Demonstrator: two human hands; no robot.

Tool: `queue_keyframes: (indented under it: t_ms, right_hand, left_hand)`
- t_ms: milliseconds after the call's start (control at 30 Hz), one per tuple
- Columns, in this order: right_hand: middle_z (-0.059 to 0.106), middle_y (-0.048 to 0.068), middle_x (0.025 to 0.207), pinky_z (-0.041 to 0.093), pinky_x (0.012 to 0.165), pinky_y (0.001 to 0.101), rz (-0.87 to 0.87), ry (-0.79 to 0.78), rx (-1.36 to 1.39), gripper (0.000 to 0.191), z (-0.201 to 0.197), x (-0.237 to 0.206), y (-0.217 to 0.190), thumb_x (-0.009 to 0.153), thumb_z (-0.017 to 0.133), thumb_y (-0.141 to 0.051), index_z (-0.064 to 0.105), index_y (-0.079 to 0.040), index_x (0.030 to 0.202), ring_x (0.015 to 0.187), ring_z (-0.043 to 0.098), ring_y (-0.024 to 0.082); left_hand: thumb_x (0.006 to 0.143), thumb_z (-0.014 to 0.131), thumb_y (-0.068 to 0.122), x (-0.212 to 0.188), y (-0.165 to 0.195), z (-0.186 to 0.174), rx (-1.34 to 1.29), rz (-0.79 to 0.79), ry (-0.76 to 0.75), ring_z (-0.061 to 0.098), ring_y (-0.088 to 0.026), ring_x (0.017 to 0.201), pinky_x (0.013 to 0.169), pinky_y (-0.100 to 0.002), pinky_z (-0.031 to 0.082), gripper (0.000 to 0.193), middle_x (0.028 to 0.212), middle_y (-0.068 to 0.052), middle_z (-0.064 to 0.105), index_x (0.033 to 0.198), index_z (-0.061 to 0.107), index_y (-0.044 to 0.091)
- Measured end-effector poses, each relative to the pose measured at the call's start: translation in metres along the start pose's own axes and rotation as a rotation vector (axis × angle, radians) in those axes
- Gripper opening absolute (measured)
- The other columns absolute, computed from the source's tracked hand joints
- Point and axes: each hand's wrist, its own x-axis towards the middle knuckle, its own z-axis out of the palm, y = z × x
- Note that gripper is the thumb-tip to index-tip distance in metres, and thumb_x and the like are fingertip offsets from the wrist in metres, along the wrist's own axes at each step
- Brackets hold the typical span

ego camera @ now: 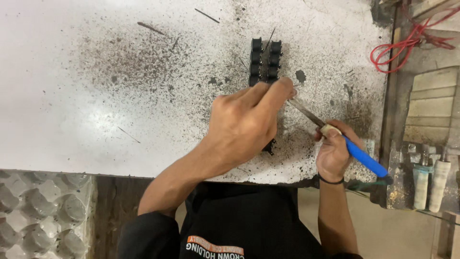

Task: The person uses a soldering iron to solder wires onto rows of black plastic connector components on a workbench, working unit by unit along the rows. They then use a red test probe on the soldered units, sort finished components into plastic trays, and return to soldering more units.

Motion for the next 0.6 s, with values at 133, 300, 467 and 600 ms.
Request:
queue_keyframes:
  t_ms: [133, 300, 467, 600]
  right_hand:
    - [0.068, 0.017, 0.101, 0.056, 0.07, 0.038, -0.002, -0.013, 0.02, 0.026, 0.009, -0.002, 0.004, 0.096, 0.065, -0.01, 0.068, 0.01, 0.113, 0.082, 0.068, 0.027]
    - [0.069, 0.018, 0.098, 0.056, 0.072, 0.0375, 0.036, -0.038, -0.012, 0.027, 0.012, 0.0, 0.003, 0.096, 0.065, -0.009, 0.07, 0.011, 0.114, 0.083, 0.068, 0.027]
    - [0.069, 0.02, 0.1, 0.056, 0.07, 0.038, 0.034, -0.041, -0.026, 0.027, 0.014, 0.001, 0.002, 0.094, 0.066, -0.008, 0.069, 0.011, 0.114, 0.081, 0.069, 0.028]
    - [0.069, 0.021, 0.098, 0.056, 0.073, 0.0381, 0.042, -0.068, -0.02, 0.028, 0.015, 0.003, -0.001, 0.095, 0.066, -0.008, 0.069, 0.012, 0.114, 0.076, 0.068, 0.026]
  left_hand:
    - [0.087, 0.061, -0.005, 0.011, -0.021, 0.027, 0.142, 0.005, 0.083, 0.067, -0.026, 0.073, 0.048, -0.035, 0.052, 0.029, 0.09, -0.008, 0.061, 0.114, 0.065, 0.004]
    - [0.082, 0.063, -0.003, -0.013, -0.055, 0.078, 0.124, -0.155, -0.137, 0.067, -0.025, 0.057, 0.045, -0.037, 0.054, 0.036, 0.099, -0.015, 0.064, 0.115, 0.074, 0.005]
    - [0.084, 0.062, -0.003, -0.02, -0.068, 0.089, 0.076, -0.164, -0.239, 0.069, -0.027, 0.055, 0.043, -0.036, 0.056, 0.029, 0.096, -0.019, 0.064, 0.108, 0.078, 0.002]
    - [0.081, 0.064, 0.0, -0.005, -0.071, 0.087, 0.053, -0.143, -0.331, 0.07, -0.03, 0.059, 0.05, -0.04, 0.059, 0.023, 0.094, -0.02, 0.064, 0.099, 0.078, 0.002]
